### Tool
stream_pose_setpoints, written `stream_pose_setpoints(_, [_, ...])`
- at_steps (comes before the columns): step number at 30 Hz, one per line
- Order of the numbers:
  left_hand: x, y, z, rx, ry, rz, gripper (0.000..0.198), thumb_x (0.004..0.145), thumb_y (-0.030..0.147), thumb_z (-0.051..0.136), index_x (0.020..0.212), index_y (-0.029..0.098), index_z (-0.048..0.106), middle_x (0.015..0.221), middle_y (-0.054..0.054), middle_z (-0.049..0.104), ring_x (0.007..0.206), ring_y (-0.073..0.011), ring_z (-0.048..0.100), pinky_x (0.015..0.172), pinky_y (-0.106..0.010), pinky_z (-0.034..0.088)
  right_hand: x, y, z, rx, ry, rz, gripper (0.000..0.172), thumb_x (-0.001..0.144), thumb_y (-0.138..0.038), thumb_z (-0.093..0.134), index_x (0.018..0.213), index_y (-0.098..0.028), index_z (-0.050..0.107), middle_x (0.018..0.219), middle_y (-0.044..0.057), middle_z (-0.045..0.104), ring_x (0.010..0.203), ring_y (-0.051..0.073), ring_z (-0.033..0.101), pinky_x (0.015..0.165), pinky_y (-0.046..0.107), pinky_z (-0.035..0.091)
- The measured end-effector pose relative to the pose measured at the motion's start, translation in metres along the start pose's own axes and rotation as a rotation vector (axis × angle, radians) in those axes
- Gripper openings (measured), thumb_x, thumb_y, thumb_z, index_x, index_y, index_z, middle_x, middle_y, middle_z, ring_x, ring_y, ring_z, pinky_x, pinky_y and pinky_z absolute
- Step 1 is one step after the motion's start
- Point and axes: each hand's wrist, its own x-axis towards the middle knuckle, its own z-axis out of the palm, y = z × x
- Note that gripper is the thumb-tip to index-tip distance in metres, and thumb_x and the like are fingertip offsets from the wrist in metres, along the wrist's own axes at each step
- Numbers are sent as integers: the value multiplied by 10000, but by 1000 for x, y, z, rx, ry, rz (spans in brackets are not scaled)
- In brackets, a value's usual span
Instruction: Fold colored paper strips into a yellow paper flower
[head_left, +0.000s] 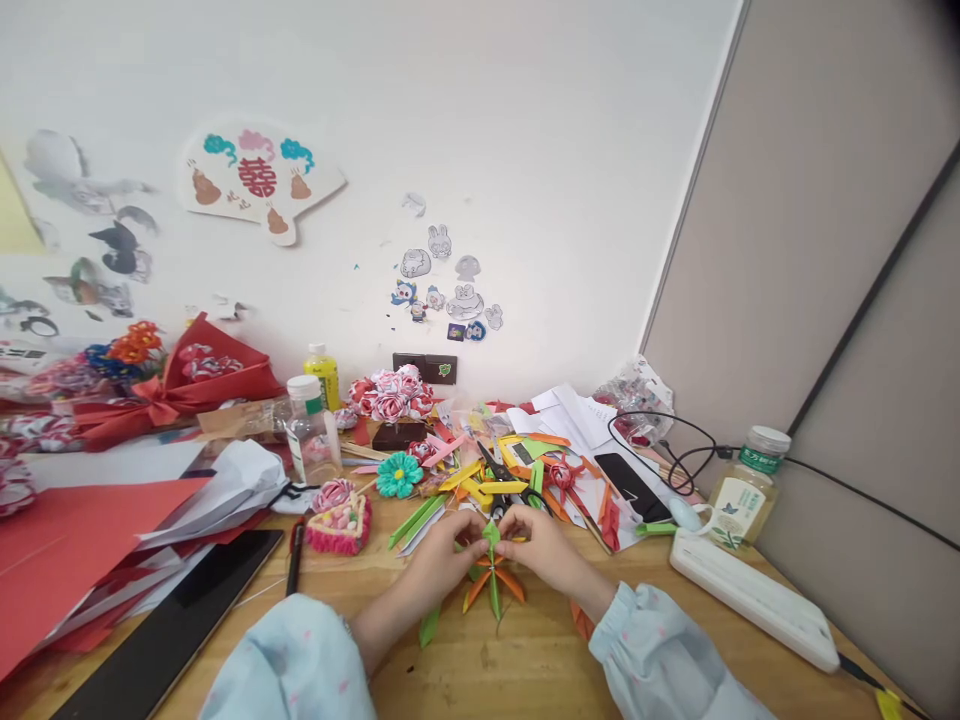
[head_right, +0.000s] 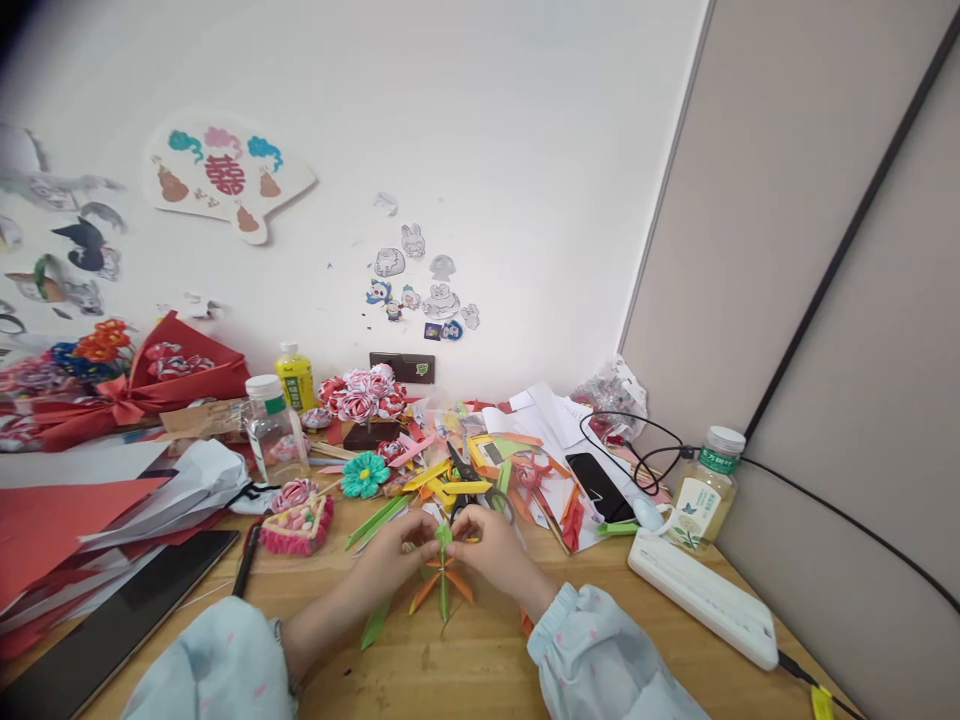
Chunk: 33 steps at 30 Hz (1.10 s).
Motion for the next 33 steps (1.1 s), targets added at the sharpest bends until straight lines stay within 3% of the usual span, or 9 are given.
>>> stream_pose_setpoints(4, [1,-4,0,-29,-50,-24,105,646,105,581,724,172,558,666,34,568,656,-138,517,618,-235,405,0,3,0,-18,16,24,118,642,-157,682,689,-181,576,707,-15,600,703,160,562,648,262,427])
stream_pose_setpoints(19, [2,-9,5,-141,-79,-146,97,615,143,587,694,157,534,597,46,522,572,-122,493,563,-242,394,0,6,2,10,8,87,119,601,-145,692,637,-167,580,634,-36,584,611,126,547,578,231,413])
stream_pose_setpoints(33, [-1,-3,8,-45,30,-120,64,633,170,591,603,161,536,578,32,535,561,-123,483,536,-231,369,-3,8,11,-91,75,61,78,659,-146,653,668,-182,584,673,-27,608,657,140,558,596,230,410])
